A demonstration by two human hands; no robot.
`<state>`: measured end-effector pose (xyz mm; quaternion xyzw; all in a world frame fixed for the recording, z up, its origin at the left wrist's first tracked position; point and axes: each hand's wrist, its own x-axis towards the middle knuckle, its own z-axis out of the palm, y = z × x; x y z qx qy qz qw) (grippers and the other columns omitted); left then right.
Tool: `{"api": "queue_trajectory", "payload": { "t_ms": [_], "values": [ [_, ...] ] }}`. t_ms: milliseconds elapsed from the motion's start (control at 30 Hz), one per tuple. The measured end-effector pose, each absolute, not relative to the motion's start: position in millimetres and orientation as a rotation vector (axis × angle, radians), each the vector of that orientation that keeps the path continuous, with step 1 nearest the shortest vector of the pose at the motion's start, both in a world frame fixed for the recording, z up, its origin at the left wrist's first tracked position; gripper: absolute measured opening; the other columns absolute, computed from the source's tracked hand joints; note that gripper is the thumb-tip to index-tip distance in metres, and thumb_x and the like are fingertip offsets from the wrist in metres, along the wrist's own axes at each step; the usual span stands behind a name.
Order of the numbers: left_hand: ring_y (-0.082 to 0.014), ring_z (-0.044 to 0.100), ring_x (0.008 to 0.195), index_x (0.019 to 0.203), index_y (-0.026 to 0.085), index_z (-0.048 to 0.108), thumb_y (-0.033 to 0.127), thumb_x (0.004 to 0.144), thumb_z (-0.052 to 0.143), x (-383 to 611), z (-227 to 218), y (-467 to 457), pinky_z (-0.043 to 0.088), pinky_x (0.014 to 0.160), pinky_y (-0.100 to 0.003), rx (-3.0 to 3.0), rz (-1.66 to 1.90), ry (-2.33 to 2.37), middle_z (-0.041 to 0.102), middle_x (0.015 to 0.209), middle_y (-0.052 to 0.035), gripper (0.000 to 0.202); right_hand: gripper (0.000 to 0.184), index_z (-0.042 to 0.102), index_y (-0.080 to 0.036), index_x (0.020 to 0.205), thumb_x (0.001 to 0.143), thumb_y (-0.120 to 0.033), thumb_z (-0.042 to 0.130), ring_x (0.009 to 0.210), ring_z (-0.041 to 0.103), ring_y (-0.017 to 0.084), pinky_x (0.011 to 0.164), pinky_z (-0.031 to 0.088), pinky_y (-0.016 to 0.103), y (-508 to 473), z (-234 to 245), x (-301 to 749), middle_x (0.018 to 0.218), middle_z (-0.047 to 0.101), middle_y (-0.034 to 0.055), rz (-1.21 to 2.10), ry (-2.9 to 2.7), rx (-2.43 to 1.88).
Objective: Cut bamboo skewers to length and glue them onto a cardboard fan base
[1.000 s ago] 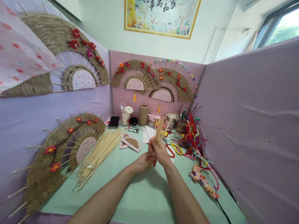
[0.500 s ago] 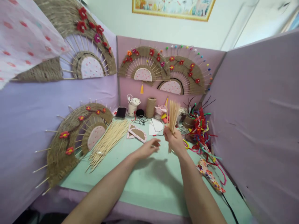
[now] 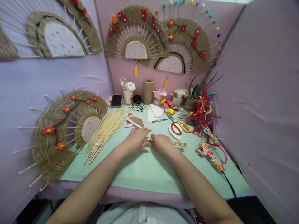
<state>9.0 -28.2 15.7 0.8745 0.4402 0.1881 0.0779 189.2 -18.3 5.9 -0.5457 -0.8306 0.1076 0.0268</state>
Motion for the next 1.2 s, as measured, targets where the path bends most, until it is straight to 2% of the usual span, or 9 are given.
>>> {"api": "queue_trajectory", "payload": {
  "t_ms": [133, 333, 467, 567, 667, 833, 933, 1033, 1200],
  "values": [
    [-0.0236, 0.058, 0.092, 0.1, 0.017, 0.055, 0.029, 0.093, 0.046, 15, 0, -37, 0.043, 0.078, -0.035, 2.722, 0.023, 1.429, 0.063, 0.097, -0.0082, 0.017, 0.018, 0.056, -0.015, 0.102, 0.093, -0.022, 0.043, 0.085, 0.066, 0.025, 0.068, 0.041, 0.031, -35, 5, 185, 0.087, 0.069, 0.0131, 0.351, -2.615, -1.751],
    [-0.0212, 0.057, 0.079, 0.093, 0.018, 0.052, 0.02, 0.094, 0.035, 17, -5, -52, 0.041, 0.066, -0.031, 2.829, -0.175, 1.39, 0.06, 0.089, -0.006, 0.018, 0.023, 0.056, -0.017, 0.101, 0.089, -0.037, 0.056, 0.086, 0.064, 0.026, 0.072, 0.046, 0.034, -58, 3, 193, 0.091, 0.067, 0.0099, 0.172, -2.631, -1.595],
    [-0.0205, 0.059, 0.078, 0.094, 0.02, 0.049, 0.023, 0.095, 0.033, 12, -8, -50, 0.038, 0.063, -0.03, 2.716, -0.07, 1.442, 0.061, 0.088, -0.0044, 0.017, 0.033, 0.056, -0.015, 0.113, 0.086, -0.034, 0.06, 0.11, 0.055, 0.029, 0.093, 0.043, 0.044, -68, 12, 212, 0.118, 0.059, 0.0162, -0.049, -2.311, -1.184],
    [-0.0211, 0.059, 0.074, 0.096, 0.021, 0.048, 0.027, 0.097, 0.027, 4, -5, -43, 0.035, 0.059, -0.029, 2.45, 0.125, 1.815, 0.062, 0.084, -0.0045, 0.022, 0.025, 0.057, -0.017, 0.112, 0.093, -0.03, 0.047, 0.112, 0.055, 0.024, 0.098, 0.042, 0.043, -62, 19, 234, 0.114, 0.061, 0.0142, -0.015, -1.891, -1.105],
    [-0.0229, 0.061, 0.074, 0.102, 0.02, 0.047, 0.029, 0.098, 0.024, -3, 2, -38, 0.032, 0.058, -0.03, 2.19, 0.357, 2.139, 0.064, 0.083, -0.0063, 0.025, 0.035, 0.058, -0.017, 0.116, 0.096, -0.036, 0.036, 0.117, 0.054, 0.024, 0.099, 0.042, 0.043, -37, 16, 244, 0.118, 0.062, 0.0142, 0.213, -1.818, -1.296],
    [-0.023, 0.062, 0.076, 0.101, 0.02, 0.047, 0.028, 0.097, 0.028, -6, 5, -38, 0.031, 0.06, -0.029, 2.127, 0.467, 2.179, 0.065, 0.084, -0.0069, 0.021, 0.079, 0.022, 0.0, 0.147, 0.091, -0.053, 0.039, 0.145, 0.015, 0.027, 0.116, 0.019, 0.04, 17, -8, 215, 0.156, 0.017, 0.0227, 0.613, -2.176, -1.749],
    [-0.0222, 0.062, 0.077, 0.099, 0.02, 0.047, 0.027, 0.097, 0.029, -7, 3, -39, 0.031, 0.06, -0.029, 2.124, 0.47, 2.15, 0.065, 0.085, -0.0064, 0.02, 0.093, 0.015, 0.008, 0.146, 0.088, -0.062, 0.038, 0.145, 0.009, 0.034, 0.116, 0.013, 0.045, 33, -19, 191, 0.155, 0.012, 0.028, 0.616, -2.114, -1.995],
    [-0.0229, 0.062, 0.078, 0.101, 0.02, 0.047, 0.026, 0.097, 0.028, -9, 1, -39, 0.031, 0.061, -0.029, 2.134, 0.495, 2.125, 0.066, 0.086, -0.0066, 0.02, 0.094, 0.013, 0.007, 0.147, 0.089, -0.063, 0.036, 0.145, 0.006, 0.036, 0.116, 0.011, 0.048, 30, -25, 178, 0.155, 0.01, 0.027, 0.582, -2.121, -1.999],
    [-0.0226, 0.063, 0.081, 0.103, 0.02, 0.048, 0.025, 0.097, 0.028, -11, -1, -38, 0.032, 0.062, -0.028, 2.163, 0.555, 2.083, 0.066, 0.088, -0.0067, 0.021, 0.084, 0.019, -0.004, 0.149, 0.09, -0.06, 0.038, 0.146, 0.006, 0.027, 0.117, 0.01, 0.044, -10, -28, 190, 0.157, 0.012, 0.0185, 0.552, -2.645, -1.402]
  ]
}}
